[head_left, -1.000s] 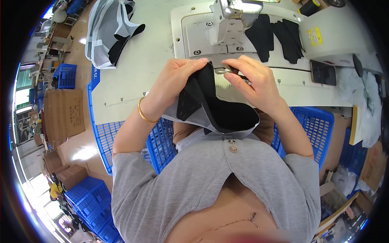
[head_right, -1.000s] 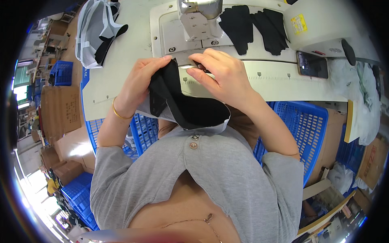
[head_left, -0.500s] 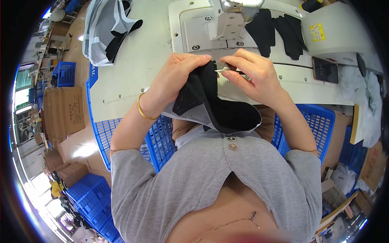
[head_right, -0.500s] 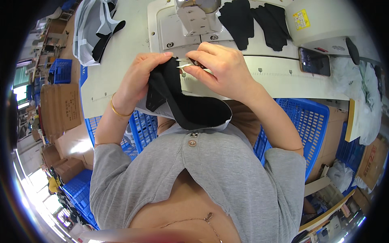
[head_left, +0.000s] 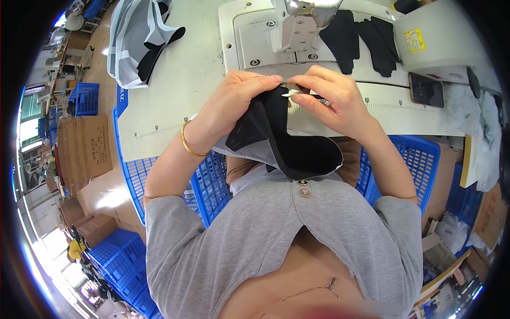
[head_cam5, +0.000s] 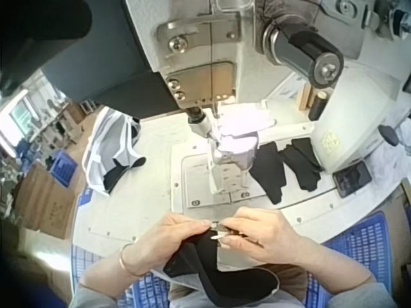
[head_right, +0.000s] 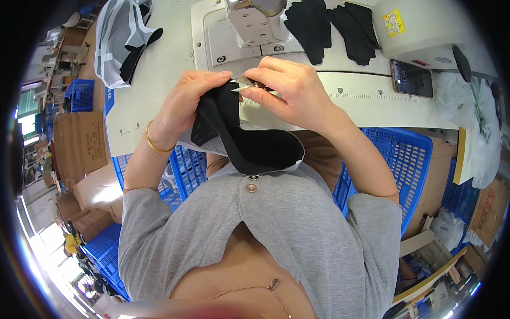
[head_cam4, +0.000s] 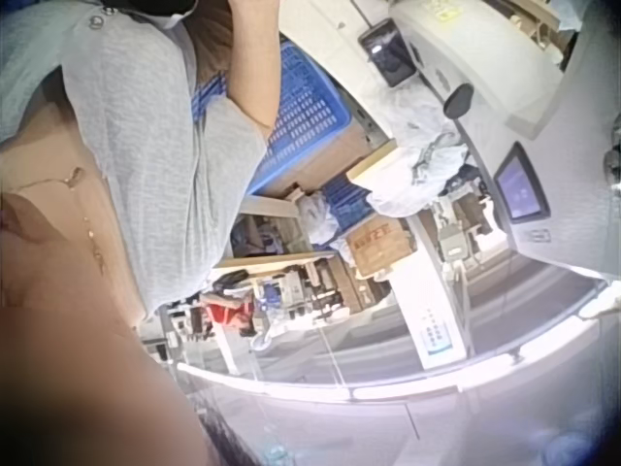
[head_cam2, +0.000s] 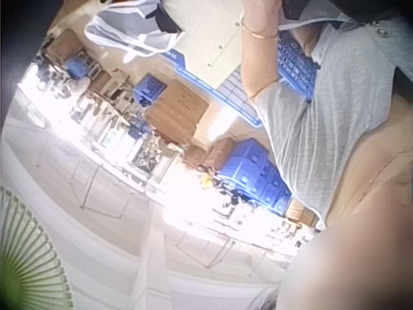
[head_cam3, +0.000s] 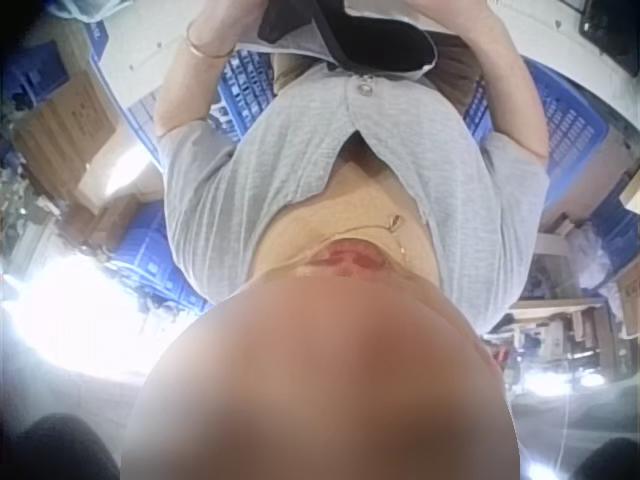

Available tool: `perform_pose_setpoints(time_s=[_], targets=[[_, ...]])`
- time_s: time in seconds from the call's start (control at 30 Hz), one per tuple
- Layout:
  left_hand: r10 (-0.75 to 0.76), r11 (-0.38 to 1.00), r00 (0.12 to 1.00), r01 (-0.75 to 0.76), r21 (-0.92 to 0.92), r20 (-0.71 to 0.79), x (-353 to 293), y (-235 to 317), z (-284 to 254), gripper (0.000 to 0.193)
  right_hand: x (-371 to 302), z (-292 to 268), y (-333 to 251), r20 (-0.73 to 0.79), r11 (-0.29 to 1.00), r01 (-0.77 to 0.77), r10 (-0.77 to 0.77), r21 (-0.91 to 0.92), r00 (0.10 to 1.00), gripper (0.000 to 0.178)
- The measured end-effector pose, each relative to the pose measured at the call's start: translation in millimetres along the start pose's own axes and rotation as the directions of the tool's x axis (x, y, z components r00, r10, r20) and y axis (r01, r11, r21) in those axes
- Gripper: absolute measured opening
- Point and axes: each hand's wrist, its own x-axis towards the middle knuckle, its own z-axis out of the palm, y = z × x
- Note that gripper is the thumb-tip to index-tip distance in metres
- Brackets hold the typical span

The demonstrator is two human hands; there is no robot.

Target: The recorder is using an industrial sewing machine to stitch together components of a sneaker upper.

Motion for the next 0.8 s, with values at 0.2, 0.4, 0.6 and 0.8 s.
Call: perform_pose_setpoints(time_s=[0.2,0.4,0.6,0.8], targets=[[-0.03,0.999,0.999,0.029,0.024,0.035,0.9,4.2,4.0,0.036,1.4,-1.9,2.2,0.015,0.997,0.071,-0.071,-0.014,0.997,0.023],[-0.021,0.999,1.0,0.021,-0.023,0.014,0.0,5.5,2.6,0.041,-14.1,1.3,-2.2,-0.011,0.878,-0.291,0.319,0.38,0.948,0.015],[0.014,0.986,0.999,-0.009,0.164,-0.031,-0.8,7.9,-5.0,0.031,-32.2,8.6,-30.5,0.274,0.74,-0.554,0.482,0.382,0.832,0.015],[0.579,0.427,0.735,-0.643,0.636,0.353,-21.6,11.1,-2.4,0.019,-27.5,1.1,-28.4,0.224,0.761,-0.517,0.467,0.393,0.856,0.008]])
